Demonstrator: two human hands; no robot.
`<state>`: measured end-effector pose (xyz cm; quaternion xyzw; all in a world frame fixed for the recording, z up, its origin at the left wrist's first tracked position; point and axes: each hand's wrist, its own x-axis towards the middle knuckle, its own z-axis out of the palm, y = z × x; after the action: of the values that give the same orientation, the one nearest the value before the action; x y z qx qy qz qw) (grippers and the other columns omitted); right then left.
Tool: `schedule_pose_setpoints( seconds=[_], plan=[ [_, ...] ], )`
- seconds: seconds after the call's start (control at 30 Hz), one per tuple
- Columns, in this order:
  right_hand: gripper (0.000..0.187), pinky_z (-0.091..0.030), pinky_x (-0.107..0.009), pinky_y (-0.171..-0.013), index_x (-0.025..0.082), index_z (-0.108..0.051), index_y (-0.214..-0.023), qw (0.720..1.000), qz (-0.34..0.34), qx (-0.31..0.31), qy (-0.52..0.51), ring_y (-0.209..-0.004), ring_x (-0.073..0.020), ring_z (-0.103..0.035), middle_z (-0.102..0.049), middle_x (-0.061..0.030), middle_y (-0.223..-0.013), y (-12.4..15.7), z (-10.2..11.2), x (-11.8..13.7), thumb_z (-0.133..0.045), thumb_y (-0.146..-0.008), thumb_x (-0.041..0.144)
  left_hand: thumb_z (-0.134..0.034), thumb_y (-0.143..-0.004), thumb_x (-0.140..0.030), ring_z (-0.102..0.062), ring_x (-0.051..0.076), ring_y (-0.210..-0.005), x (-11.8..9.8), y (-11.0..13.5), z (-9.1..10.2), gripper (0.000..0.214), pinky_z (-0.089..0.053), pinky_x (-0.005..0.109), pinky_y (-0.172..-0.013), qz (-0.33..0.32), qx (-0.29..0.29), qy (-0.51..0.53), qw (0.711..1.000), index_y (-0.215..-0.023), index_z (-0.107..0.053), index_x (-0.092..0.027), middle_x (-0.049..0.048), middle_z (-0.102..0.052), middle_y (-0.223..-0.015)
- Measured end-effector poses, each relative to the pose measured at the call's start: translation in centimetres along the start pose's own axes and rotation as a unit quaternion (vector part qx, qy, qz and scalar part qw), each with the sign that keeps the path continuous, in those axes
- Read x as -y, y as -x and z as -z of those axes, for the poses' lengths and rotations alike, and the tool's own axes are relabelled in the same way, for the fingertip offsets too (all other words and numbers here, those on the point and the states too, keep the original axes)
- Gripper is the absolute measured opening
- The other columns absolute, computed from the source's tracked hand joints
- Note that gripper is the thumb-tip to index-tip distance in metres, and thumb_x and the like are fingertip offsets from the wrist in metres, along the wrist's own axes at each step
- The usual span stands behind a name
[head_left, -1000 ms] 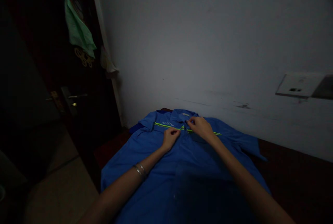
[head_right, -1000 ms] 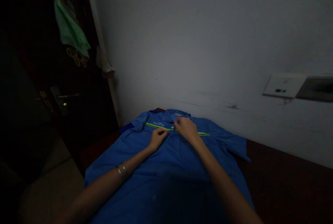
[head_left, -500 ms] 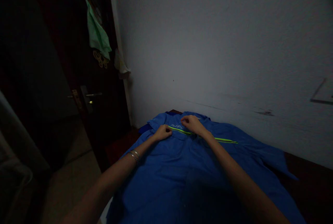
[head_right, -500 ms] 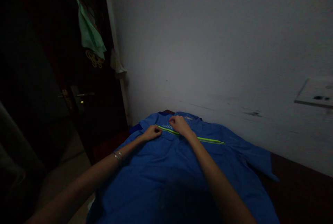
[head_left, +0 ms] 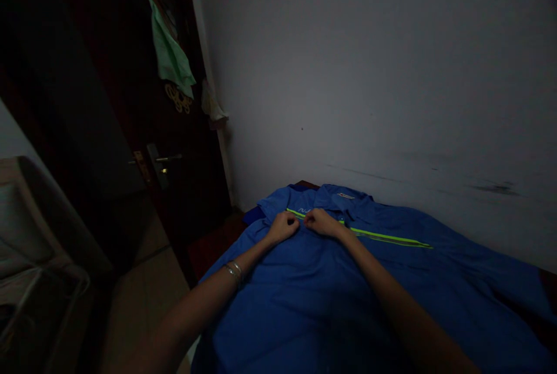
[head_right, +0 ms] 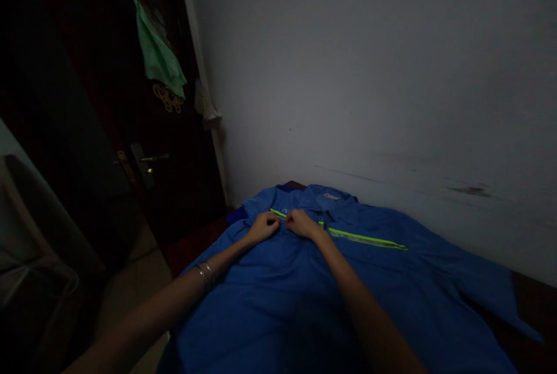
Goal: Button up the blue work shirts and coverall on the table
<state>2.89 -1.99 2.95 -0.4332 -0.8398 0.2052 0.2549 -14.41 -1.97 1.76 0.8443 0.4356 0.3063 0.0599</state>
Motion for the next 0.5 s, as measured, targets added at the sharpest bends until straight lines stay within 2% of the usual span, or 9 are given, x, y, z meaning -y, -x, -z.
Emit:
schedule_pose_setpoints(
  seconds=[0.2,0.33,0.43,0.5],
  plan=[
    [0.019,-0.04,-0.017,-0.055,0.013,-0.067,-0.077,0.996,-0.044,-0.006,-0.071,-0.062,-0.0119,-0.059,-0.067,-0.0043,-0.069,-0.1,-0.8,-0.1,-0.051,-0.067,0.012,-0.045,-0.07,-0.017,-0.051,0.012,-0.064,-0.1,-0.2,0.0,0.021,-0.038,0.021,-0.062,0.044,0.005,0.007,0.999,-0.059,-0.062,-0.012,0.0019,-0.059,-0.064],
    [0.016,-0.038,-0.016,-0.05,0.012,-0.067,-0.075,0.992,-0.075,-0.015,-0.104,-0.056,-0.0101,-0.056,-0.065,-0.002,-0.064,-0.1,-0.9,0.0,-0.054,-0.065,0.013,-0.044,-0.068,-0.018,-0.05,0.011,-0.059,-0.2,-0.6,0.1,0.022,-0.037,0.02,-0.057,0.099,-0.002,0.079,0.992,-0.055,-0.061,-0.012,0.0004,-0.057,-0.058],
    [0.016,-0.038,-0.015,-0.049,0.012,-0.067,-0.075,0.989,-0.091,-0.028,-0.116,-0.054,-0.0089,-0.056,-0.064,-0.0012,-0.064,0.0,-0.8,0.3,-0.054,-0.065,0.012,-0.045,-0.066,-0.02,-0.048,0.01,-0.05,-0.6,-1.9,0.6,0.021,-0.035,0.019,-0.049,0.184,-0.001,0.192,0.964,-0.056,-0.062,-0.011,-0.0006,-0.054,-0.05],
    [0.017,-0.039,-0.015,-0.049,0.012,-0.067,-0.076,0.986,-0.103,-0.036,-0.125,-0.053,-0.0086,-0.055,-0.064,-0.0015,-0.065,0.0,-0.8,0.4,-0.055,-0.064,0.012,-0.044,-0.066,-0.021,-0.047,0.009,-0.046,-0.9,-3.2,1.1,0.022,-0.035,0.019,-0.046,0.222,-0.042,0.254,0.941,-0.061,-0.062,-0.01,-0.0002,-0.054,-0.049]
  ],
)
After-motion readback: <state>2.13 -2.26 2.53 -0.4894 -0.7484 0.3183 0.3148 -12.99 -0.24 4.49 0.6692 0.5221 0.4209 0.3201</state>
